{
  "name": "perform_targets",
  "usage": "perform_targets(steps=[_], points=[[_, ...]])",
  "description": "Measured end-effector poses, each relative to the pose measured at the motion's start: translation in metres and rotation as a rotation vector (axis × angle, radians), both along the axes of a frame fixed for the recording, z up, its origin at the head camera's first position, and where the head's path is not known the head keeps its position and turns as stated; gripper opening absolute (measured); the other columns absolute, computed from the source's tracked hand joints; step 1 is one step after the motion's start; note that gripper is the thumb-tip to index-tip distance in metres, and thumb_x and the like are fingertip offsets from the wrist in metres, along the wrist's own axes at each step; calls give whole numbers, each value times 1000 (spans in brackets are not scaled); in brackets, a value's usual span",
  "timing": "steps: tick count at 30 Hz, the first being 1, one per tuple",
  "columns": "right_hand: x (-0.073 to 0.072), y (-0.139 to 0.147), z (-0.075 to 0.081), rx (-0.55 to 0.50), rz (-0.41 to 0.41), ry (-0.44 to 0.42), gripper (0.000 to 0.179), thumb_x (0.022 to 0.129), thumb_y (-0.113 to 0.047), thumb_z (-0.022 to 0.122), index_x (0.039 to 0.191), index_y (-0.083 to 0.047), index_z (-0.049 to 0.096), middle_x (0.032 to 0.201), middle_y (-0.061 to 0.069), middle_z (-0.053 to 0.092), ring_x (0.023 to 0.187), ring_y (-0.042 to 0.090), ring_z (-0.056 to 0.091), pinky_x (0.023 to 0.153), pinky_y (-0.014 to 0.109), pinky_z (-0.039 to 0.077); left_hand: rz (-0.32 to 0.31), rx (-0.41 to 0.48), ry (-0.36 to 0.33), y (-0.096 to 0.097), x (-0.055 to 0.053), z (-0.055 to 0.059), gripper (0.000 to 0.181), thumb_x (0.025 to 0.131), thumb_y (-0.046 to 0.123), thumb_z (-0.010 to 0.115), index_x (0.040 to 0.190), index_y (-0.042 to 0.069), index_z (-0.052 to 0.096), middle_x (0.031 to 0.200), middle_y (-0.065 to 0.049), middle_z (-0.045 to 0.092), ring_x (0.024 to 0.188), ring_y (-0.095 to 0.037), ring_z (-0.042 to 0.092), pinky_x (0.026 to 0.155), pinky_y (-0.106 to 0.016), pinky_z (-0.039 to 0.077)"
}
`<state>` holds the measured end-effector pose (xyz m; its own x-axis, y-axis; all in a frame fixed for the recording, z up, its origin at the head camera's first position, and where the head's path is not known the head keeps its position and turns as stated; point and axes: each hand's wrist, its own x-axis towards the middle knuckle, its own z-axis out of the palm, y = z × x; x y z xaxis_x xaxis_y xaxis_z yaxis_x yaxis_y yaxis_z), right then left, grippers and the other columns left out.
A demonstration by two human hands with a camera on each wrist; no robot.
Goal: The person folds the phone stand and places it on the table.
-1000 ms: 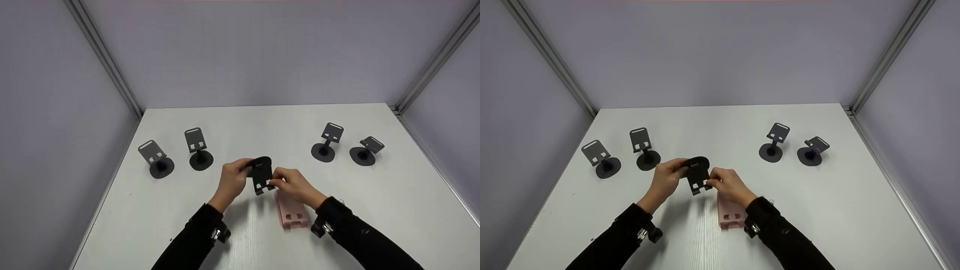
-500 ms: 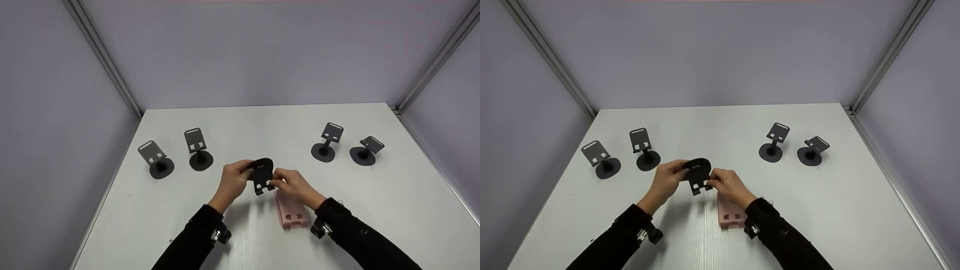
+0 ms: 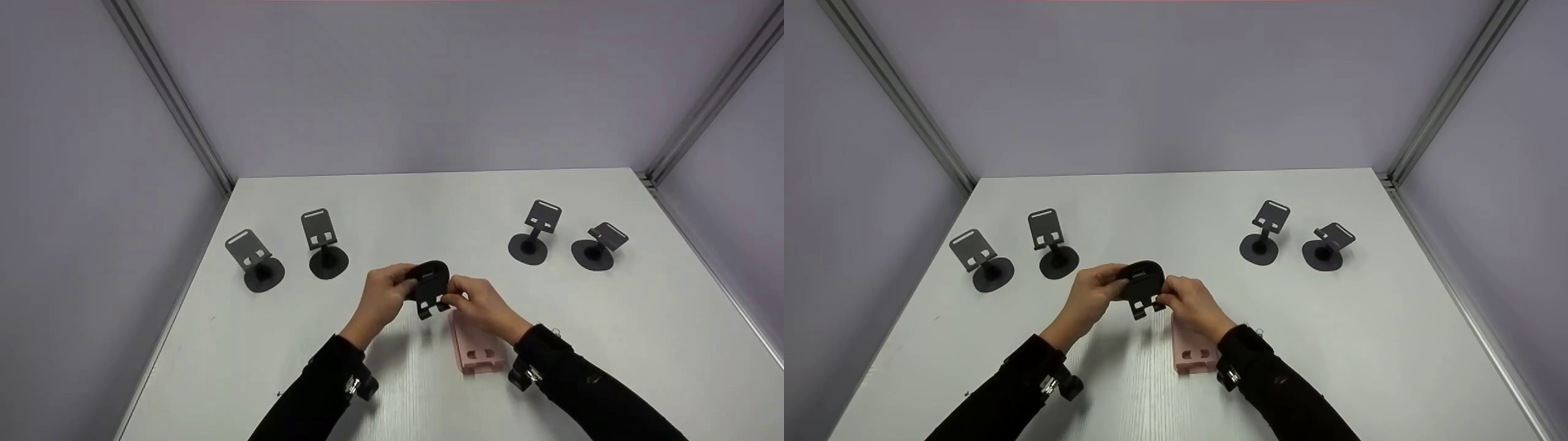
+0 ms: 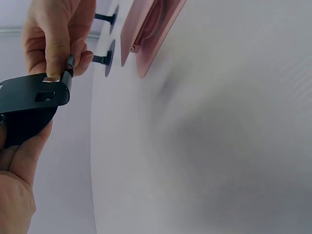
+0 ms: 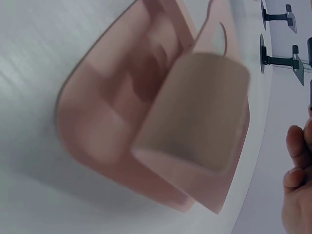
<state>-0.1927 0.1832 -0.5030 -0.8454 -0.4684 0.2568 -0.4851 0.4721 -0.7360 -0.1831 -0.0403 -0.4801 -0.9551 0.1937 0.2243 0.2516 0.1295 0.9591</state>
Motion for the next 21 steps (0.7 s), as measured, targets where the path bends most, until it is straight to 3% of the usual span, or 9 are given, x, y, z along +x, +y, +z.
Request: perform_targets(steps=[9, 21], points=[[1, 0, -2, 12, 2, -10, 15, 95, -6, 70, 83, -11, 62, 85, -3, 71, 79, 6, 60, 72, 25, 50, -27, 55, -74, -1, 1, 0, 21, 94, -10, 62, 113, -8, 72, 103, -23, 75, 89, -30, 76, 75, -32, 63], [2, -1, -3, 7, -5, -35, 15, 95, -8, 70, 82, -11, 63, 84, -4, 71, 76, 6, 54, 70, 23, 45, -10, 65, -92, -1, -1, -2, 22, 93, -11, 62, 112, -8, 72, 103, -23, 75, 86, -26, 75, 74, -33, 63]])
